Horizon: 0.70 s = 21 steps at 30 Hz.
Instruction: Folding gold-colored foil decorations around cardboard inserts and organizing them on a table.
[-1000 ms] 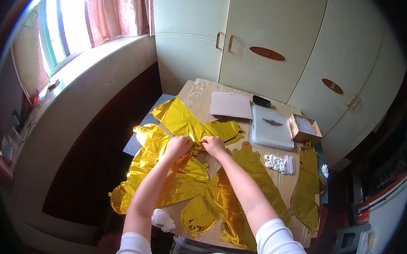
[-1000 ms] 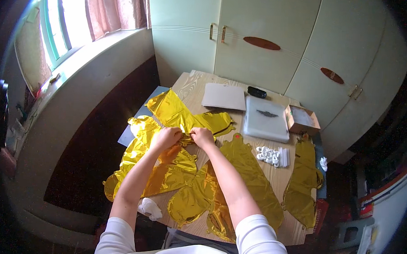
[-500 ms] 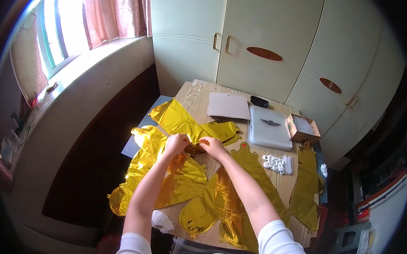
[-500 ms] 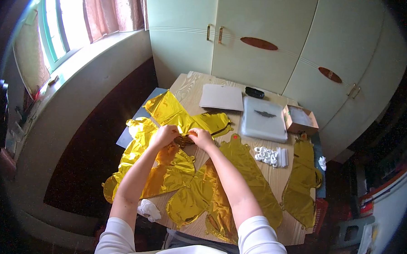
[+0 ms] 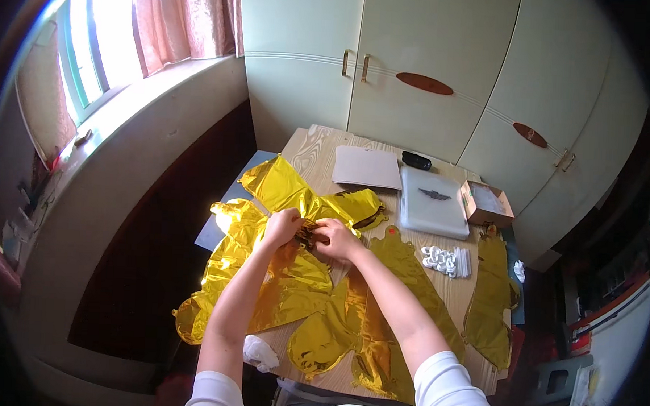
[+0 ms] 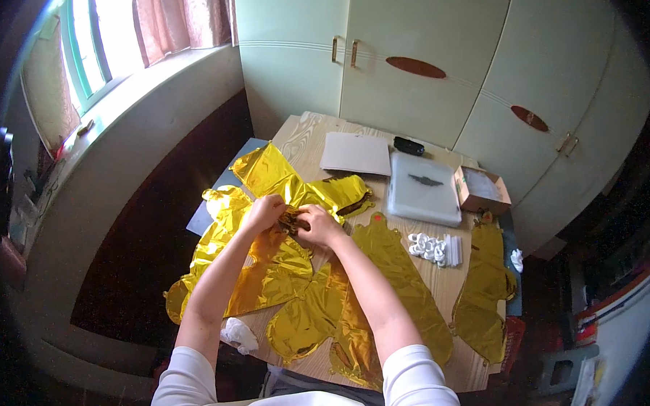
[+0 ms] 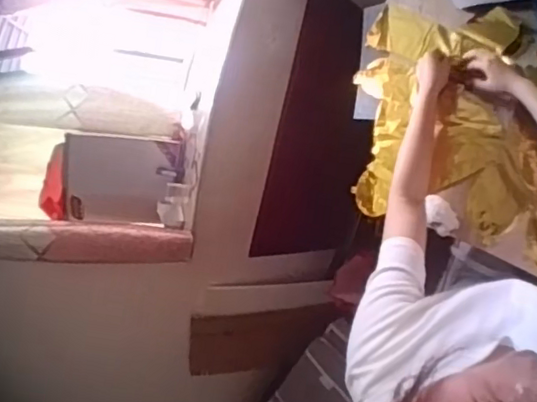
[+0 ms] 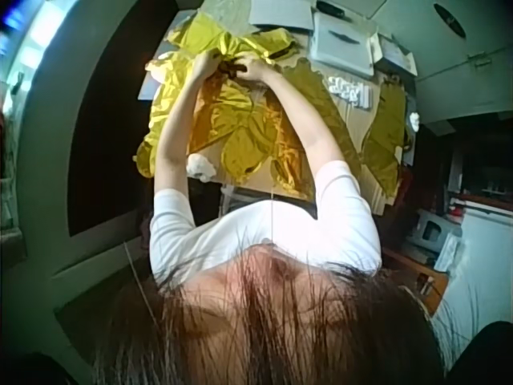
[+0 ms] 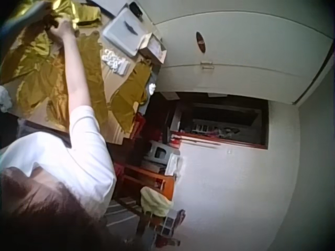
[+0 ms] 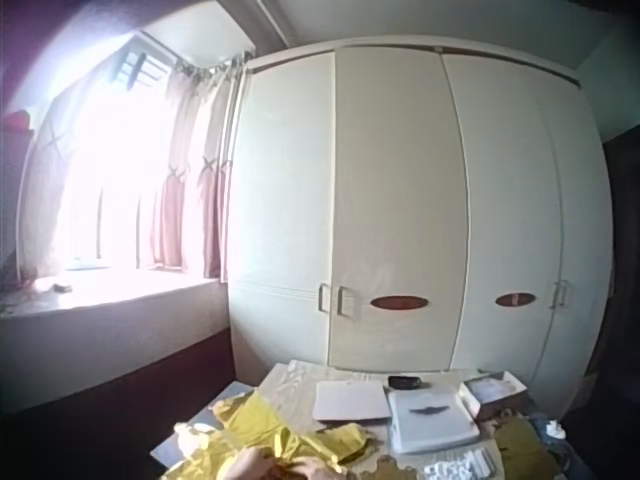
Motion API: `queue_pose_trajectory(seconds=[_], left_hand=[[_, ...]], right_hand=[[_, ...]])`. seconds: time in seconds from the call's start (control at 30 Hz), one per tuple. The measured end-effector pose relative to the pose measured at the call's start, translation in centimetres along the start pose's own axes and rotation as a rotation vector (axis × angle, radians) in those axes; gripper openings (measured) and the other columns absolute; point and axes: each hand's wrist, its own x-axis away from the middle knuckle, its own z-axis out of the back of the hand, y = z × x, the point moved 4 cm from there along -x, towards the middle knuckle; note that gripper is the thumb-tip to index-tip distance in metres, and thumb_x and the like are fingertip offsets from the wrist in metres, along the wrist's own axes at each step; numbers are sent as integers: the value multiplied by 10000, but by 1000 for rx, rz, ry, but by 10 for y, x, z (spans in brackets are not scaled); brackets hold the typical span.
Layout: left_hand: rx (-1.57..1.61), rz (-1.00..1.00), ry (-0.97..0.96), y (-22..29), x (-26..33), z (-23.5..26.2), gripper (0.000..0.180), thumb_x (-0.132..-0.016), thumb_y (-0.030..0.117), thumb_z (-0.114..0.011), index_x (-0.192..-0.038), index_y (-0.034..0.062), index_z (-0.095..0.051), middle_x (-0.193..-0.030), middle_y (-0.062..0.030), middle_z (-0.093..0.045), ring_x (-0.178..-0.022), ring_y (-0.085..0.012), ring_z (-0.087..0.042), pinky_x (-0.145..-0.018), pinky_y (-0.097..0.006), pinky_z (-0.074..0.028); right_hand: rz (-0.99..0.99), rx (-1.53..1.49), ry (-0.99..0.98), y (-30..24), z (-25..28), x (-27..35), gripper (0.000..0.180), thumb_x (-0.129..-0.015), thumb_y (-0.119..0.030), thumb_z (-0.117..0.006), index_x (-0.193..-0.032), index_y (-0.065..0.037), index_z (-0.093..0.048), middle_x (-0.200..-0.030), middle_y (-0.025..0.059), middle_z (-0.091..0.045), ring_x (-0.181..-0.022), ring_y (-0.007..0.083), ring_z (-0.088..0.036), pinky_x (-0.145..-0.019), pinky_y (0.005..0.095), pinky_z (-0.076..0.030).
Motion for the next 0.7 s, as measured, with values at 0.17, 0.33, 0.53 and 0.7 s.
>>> queue_pose_trajectory(seconds=[0.17, 0.33, 0.53, 0.7], left_hand=[[0, 6, -27, 7, 3, 2, 243, -834, 281, -646, -889, 45, -634, -820, -198, -677, -815, -398, -648, -734, -478, -504], [-18, 17, -58, -1, 1, -2, 206, -834, 233, -616, -955, 68, -634, -868, -185, -686, -856, -370, -657, -755, -453, -513], [40, 6, -102, -10, 4, 0, 242, -793, 235, -655, -978, 79, -643, -870, -148, -695, -849, -316, -673, -735, -410, -519], [45, 73, -165, 9, 9, 6, 263, -762, 239, -689, -953, 66, -641, -892, -153, -689, -863, -322, -665, -737, -414, -516]], right_hand=[[5, 103, -56, 1, -5, 2, 213, -814, -183, -632, -971, -67, -716, -1150, 68, -657, -1068, 266, -610, -921, 358, -502], [-197, -25, 21, 12, -7, -8, 156, -812, -158, -641, -903, -60, -721, -963, 95, -699, -898, 255, -669, -805, 352, -532], [-427, -146, 100, 15, -8, -13, 158, -759, -178, -695, -875, -78, -734, -850, 111, -710, -790, 270, -684, -730, 353, -534], [-523, -154, 86, 21, -9, -14, 160, -730, -191, -728, -861, -100, -743, -787, 101, -713, -739, 243, -687, -694, 343, -528]])
